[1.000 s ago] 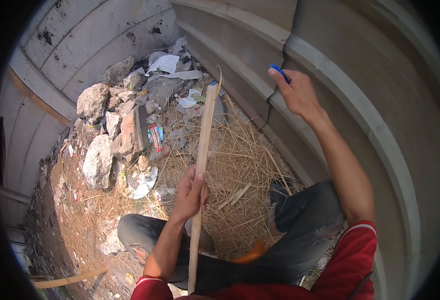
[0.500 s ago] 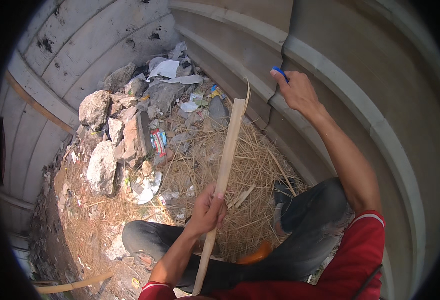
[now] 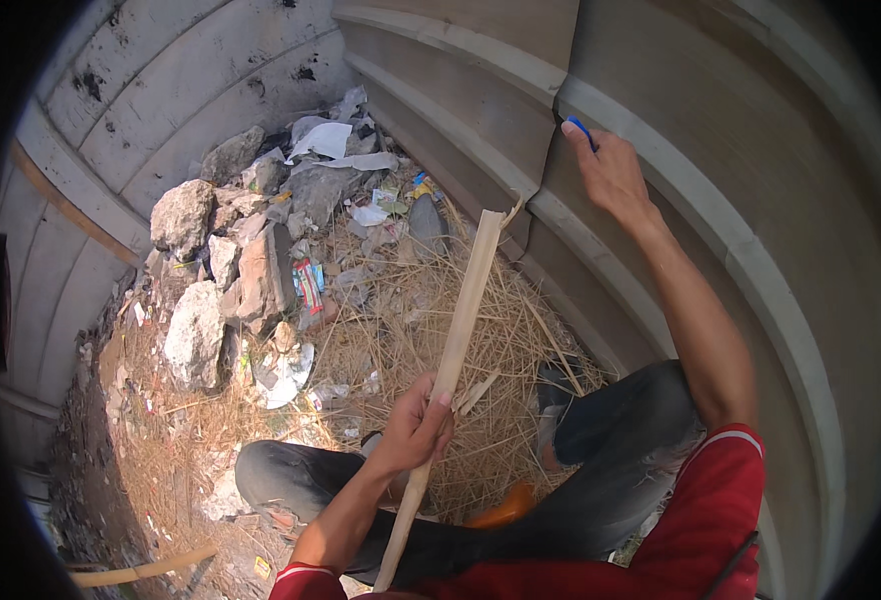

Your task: The person sits inside a large container and uses a machete to shave and shape a long wooden stick. They then switch to a utility knife to further refine the stick's surface and edges.

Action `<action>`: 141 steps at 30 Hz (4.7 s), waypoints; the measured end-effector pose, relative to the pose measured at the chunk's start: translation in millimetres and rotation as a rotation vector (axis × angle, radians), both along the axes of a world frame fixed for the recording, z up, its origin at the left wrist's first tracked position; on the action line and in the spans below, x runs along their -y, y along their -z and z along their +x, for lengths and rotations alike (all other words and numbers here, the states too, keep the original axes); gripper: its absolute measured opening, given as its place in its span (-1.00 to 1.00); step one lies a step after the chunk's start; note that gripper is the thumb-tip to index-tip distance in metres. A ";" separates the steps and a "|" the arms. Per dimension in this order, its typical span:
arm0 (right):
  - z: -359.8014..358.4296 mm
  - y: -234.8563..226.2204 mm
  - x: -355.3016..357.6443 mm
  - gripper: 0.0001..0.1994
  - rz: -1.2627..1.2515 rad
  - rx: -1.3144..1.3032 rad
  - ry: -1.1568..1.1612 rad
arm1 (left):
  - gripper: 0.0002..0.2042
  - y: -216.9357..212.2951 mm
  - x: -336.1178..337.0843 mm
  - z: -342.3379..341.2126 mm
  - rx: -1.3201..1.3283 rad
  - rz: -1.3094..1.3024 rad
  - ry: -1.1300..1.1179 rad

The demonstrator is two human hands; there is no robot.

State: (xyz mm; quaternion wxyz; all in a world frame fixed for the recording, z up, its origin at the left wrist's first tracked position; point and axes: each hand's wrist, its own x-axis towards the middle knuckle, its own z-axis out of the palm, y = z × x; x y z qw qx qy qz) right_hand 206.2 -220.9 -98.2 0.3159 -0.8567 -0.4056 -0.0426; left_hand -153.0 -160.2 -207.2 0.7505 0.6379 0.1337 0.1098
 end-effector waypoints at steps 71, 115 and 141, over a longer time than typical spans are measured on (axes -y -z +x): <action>-173.3 36.6 3.1 -0.43 -0.289 -0.235 -0.843 | -0.58 8.9 -41.9 18.2 0.151 -0.578 -0.026; -160.9 35.7 2.6 -0.44 -0.442 -0.142 -0.812 | -0.54 7.0 -31.1 15.8 -0.104 0.010 -0.289; -163.5 31.4 -5.4 -0.51 -0.524 -0.102 -0.807 | -0.69 -9.1 -30.3 7.7 -0.184 0.564 -0.443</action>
